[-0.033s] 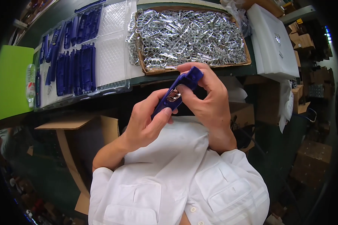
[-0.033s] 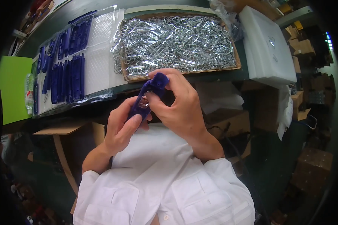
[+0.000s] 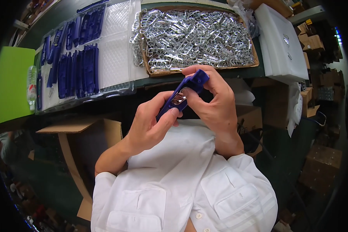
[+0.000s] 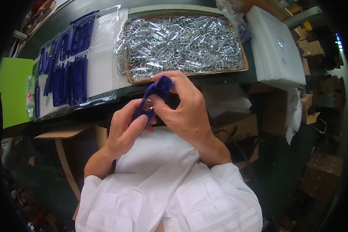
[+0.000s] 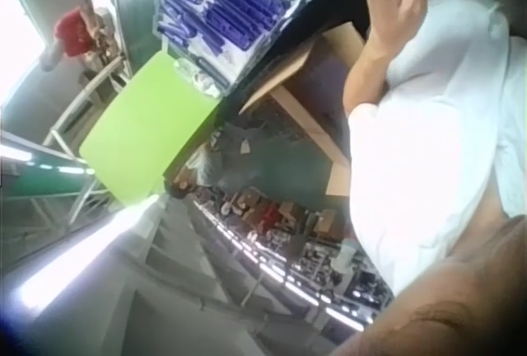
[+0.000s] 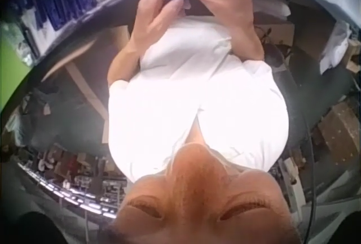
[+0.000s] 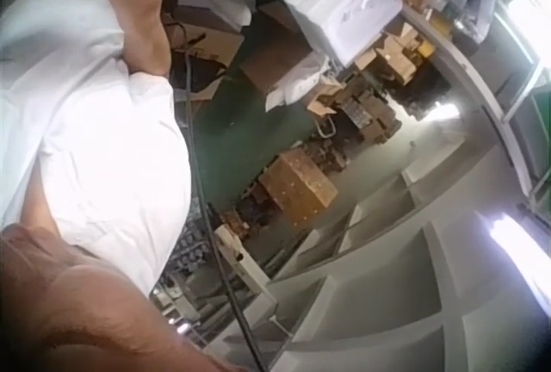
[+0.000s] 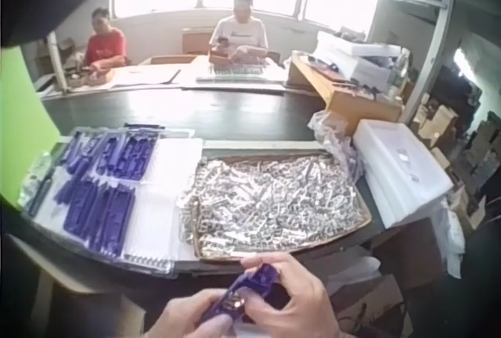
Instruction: The person assembles blue plastic housings by hand, inserting metallic inserts and internal components into them.
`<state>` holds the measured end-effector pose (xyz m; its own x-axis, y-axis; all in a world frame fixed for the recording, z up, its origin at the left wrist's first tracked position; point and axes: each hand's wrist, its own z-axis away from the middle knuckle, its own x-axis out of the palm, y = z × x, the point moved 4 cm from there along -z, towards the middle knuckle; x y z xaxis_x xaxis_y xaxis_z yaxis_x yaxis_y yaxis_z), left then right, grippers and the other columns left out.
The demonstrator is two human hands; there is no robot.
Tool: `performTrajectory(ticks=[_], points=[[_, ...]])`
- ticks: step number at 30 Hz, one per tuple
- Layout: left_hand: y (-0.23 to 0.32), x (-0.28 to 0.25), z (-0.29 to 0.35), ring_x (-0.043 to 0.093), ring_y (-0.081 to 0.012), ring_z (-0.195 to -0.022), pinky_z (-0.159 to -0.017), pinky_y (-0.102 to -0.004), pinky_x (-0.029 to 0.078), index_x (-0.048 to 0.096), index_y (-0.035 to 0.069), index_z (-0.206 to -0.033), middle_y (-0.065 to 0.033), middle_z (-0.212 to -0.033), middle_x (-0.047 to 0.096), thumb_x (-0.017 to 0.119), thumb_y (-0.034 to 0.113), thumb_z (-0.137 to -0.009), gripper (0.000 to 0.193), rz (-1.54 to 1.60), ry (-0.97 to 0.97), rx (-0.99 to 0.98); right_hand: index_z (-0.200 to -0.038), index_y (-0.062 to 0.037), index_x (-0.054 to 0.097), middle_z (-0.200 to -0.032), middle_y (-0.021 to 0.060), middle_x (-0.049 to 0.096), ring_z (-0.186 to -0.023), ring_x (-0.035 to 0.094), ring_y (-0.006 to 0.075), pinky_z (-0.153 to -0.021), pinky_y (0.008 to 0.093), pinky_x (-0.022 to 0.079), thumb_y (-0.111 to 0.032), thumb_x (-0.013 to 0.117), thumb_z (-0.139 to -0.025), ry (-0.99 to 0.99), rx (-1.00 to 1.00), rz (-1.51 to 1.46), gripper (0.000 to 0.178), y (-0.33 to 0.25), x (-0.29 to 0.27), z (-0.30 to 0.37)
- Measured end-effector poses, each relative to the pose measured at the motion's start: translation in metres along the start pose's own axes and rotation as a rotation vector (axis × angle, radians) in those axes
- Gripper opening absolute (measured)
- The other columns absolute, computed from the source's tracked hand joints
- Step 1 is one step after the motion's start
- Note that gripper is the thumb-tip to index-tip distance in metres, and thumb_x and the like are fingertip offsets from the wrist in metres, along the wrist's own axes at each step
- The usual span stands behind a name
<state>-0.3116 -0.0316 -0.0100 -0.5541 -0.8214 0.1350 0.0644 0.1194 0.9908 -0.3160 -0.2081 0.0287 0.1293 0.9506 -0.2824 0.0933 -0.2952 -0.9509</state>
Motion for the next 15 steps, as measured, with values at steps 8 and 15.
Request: performTrajectory(ticks=[8,15], points=[[-0.017,0.003,-0.013,0.066,-0.0093,-0.064,-0.058,-0.0253,0.054,0.071,-0.004,-0.104,-0.0042,-0.071,0.067,0.059,0.016,-0.108,0.023,-0.027,0.080,-0.126,-0.116,0.0005,0.067,-0.108,0.0041,0.070,-0.096,0.067,0.0077,-0.087,0.0244,0.055,0.008,0.071,-0.090,0.014,-0.010,0.021,0.028,0.012,0.004,0.006],[-0.028,0.005,-0.025,0.064,-0.0076,-0.063,-0.053,-0.0244,0.051,0.072,-0.001,-0.101,-0.0027,-0.073,0.067,0.058,0.015,-0.108,0.022,0.028,0.120,-0.171,-0.111,-0.0007,0.067,-0.097,0.0027,0.071,-0.089,0.066,0.0062,-0.081,0.0236,0.055,0.005,0.071,-0.091,0.025,-0.008,0.059,0.021,0.027,0.003,-0.004]])
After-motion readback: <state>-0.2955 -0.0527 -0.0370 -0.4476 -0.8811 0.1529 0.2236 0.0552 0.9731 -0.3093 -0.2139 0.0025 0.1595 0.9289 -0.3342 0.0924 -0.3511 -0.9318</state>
